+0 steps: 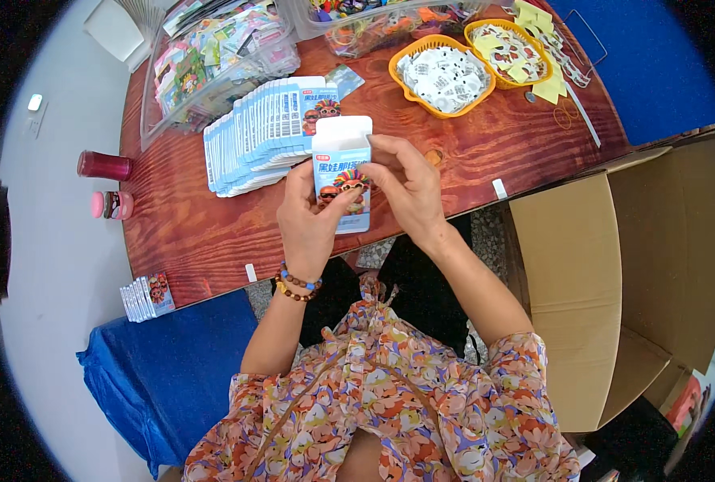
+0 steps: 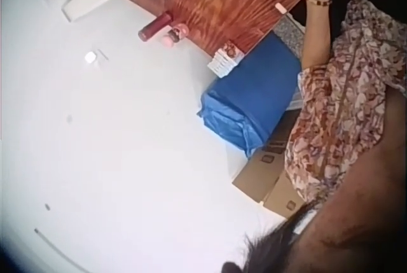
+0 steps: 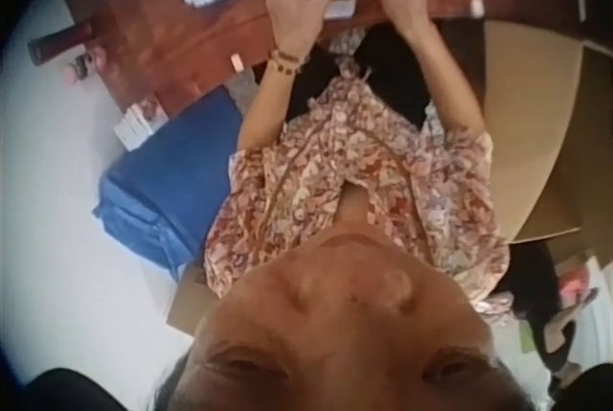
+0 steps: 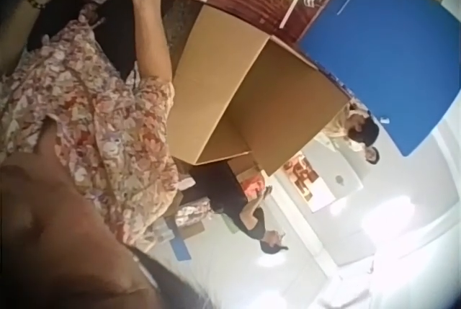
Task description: The person is placing small toy components from bowls into white packets and then into a cardboard box.
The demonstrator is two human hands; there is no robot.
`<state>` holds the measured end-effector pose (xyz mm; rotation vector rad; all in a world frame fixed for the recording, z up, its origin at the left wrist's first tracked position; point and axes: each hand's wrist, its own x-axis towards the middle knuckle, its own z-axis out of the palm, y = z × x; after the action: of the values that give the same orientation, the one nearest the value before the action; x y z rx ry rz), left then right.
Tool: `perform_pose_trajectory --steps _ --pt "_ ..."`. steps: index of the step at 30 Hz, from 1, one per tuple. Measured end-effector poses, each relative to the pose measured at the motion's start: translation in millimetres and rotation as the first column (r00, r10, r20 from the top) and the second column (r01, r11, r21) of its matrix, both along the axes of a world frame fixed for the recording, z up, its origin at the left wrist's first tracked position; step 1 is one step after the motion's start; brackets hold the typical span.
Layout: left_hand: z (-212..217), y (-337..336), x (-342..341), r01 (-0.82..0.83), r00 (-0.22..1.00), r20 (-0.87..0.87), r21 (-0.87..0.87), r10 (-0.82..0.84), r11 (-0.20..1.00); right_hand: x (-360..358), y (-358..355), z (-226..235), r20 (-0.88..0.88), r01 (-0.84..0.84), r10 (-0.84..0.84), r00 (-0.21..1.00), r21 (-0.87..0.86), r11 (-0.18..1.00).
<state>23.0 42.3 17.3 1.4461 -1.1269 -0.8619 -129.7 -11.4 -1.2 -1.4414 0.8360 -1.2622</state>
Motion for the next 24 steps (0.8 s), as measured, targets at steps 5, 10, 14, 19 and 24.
perform_pose_trajectory --steps 5,10,14,19,24 --pt "9 10 11 0.121 0.969 -0.218 0.030 -0.112 0.992 -19 -8 5 0.041 -0.167 0.167 0.985 -0.014 0.986" --pt "5 23 7 0.064 0.986 -0.144 -0.146 -0.086 0.987 -29 -14 16 -0.051 -0.282 0.278 0.959 -0.143 0.949" --pt "5 27 13 0.145 0.987 -0.027 -0.240 -0.156 0.960 -31 -12 30 -0.113 -0.296 0.280 0.953 -0.175 0.939" --pt "8 26 28 0.293 0.935 0.245 -0.124 -0.257 0.948 -40 -17 30 -0.236 -0.404 0.363 0.901 -0.159 0.901" --pt "16 30 23 0.361 0.886 -0.303 -0.027 -0.352 0.932 -36 -9 35 -0.250 -0.409 0.378 0.892 -0.087 0.908"
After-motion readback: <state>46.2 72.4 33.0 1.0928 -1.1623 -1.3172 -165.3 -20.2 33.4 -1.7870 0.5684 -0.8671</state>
